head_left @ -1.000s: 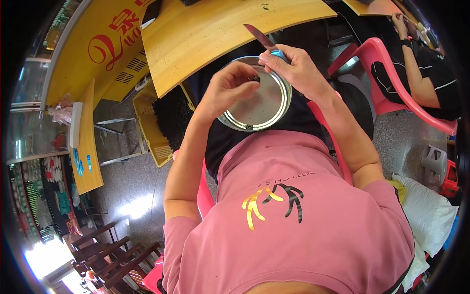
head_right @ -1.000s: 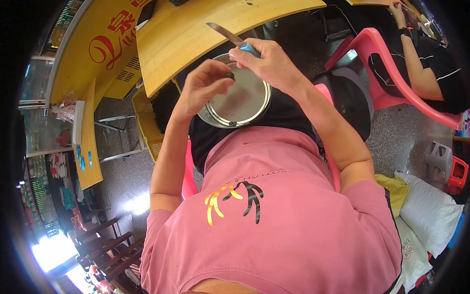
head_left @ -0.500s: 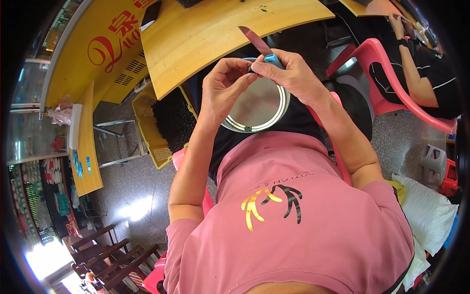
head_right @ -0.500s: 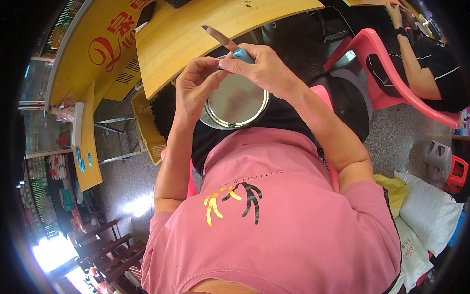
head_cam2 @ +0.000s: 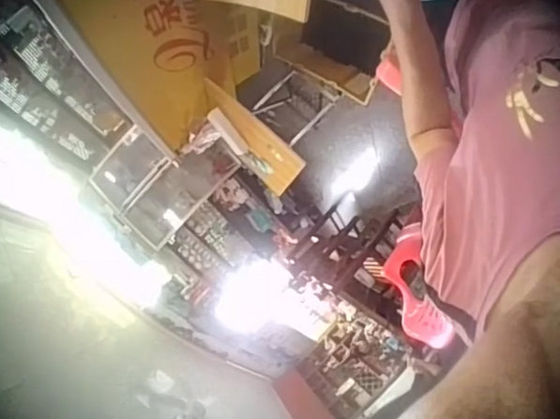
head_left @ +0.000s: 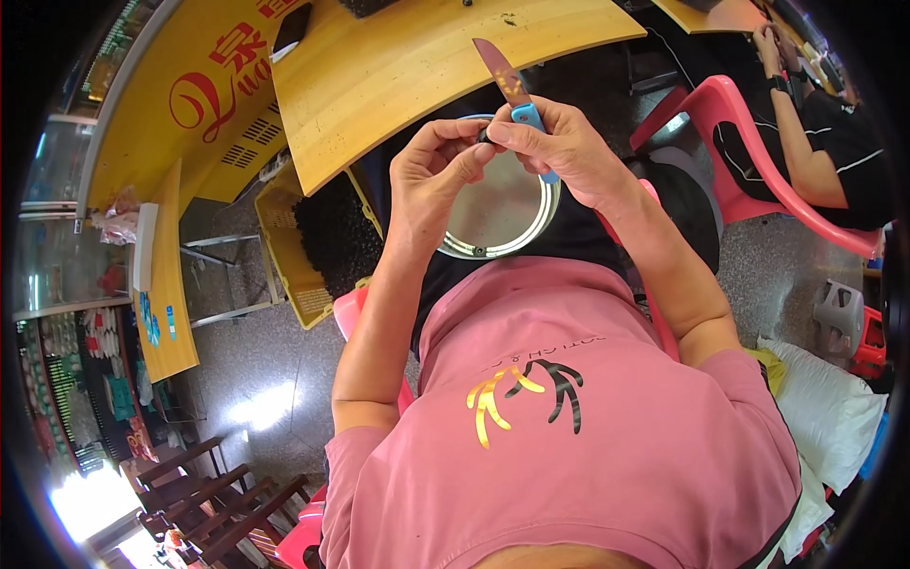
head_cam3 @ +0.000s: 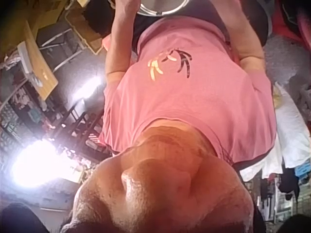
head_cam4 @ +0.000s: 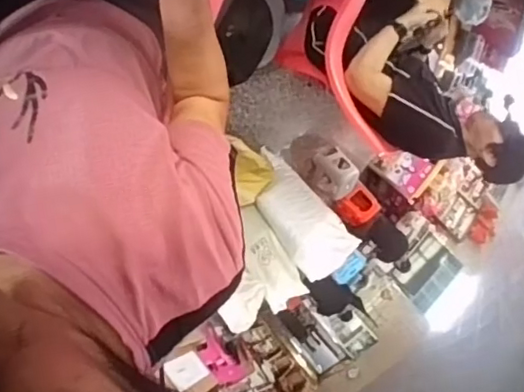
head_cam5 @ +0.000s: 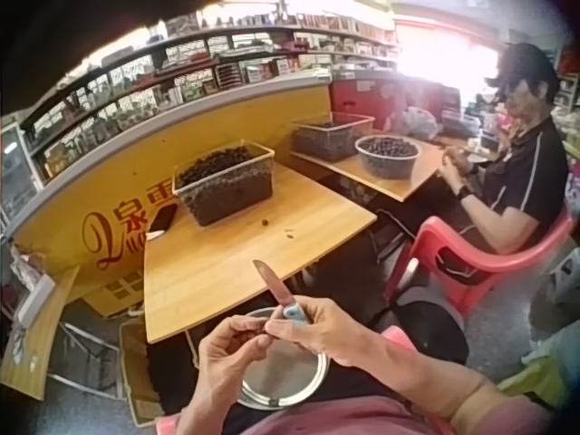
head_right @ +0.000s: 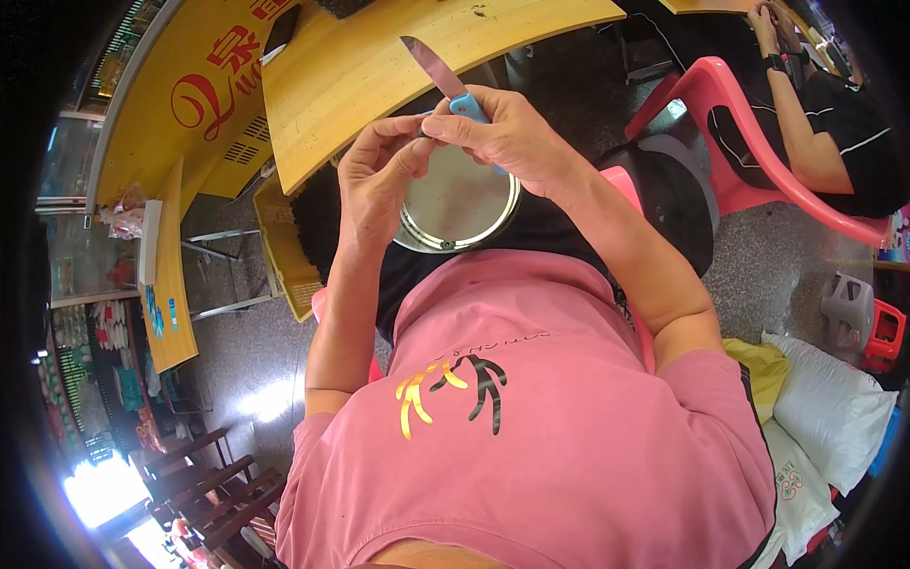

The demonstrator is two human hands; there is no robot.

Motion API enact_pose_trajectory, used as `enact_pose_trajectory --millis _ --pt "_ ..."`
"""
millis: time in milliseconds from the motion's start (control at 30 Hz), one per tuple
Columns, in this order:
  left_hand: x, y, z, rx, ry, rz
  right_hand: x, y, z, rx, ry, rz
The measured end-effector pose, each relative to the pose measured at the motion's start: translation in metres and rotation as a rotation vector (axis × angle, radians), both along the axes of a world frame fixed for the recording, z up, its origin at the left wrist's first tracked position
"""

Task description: Trim the stems of black berries using a small knife and sort them into containers.

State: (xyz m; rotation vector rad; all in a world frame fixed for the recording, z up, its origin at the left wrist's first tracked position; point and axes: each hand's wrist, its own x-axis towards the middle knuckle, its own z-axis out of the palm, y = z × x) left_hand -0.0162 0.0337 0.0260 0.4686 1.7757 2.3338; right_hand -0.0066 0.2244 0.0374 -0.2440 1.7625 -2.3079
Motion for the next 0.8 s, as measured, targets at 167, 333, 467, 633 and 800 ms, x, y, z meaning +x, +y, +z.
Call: enact_pose_trajectory --millis 167,333,467,633,800 --pt "0.002 0.002 -0.008 0.084 -0.051 0.013 -0.001 0.001 -0.001 -0.032 0.007 0.018" --pt "0.004 0.005 -0.007 0.032 -0.034 0.032 -0.002 0.002 -0.003 -0.022 0.001 -0.003" --pt "0.006 0.004 -0.006 -0.005 0.015 0.056 -0.001 0.001 -0.002 -0.043 -0.002 -0.004" --pt "0.006 0.003 -0.008 0.107 0.001 0.063 0.000 -0.005 -0.009 0.181 0.270 -0.154" --pt "0.005 0.000 -0.006 0.249 -0.030 0.094 0.008 -0.012 -0.005 0.565 0.579 -0.285"
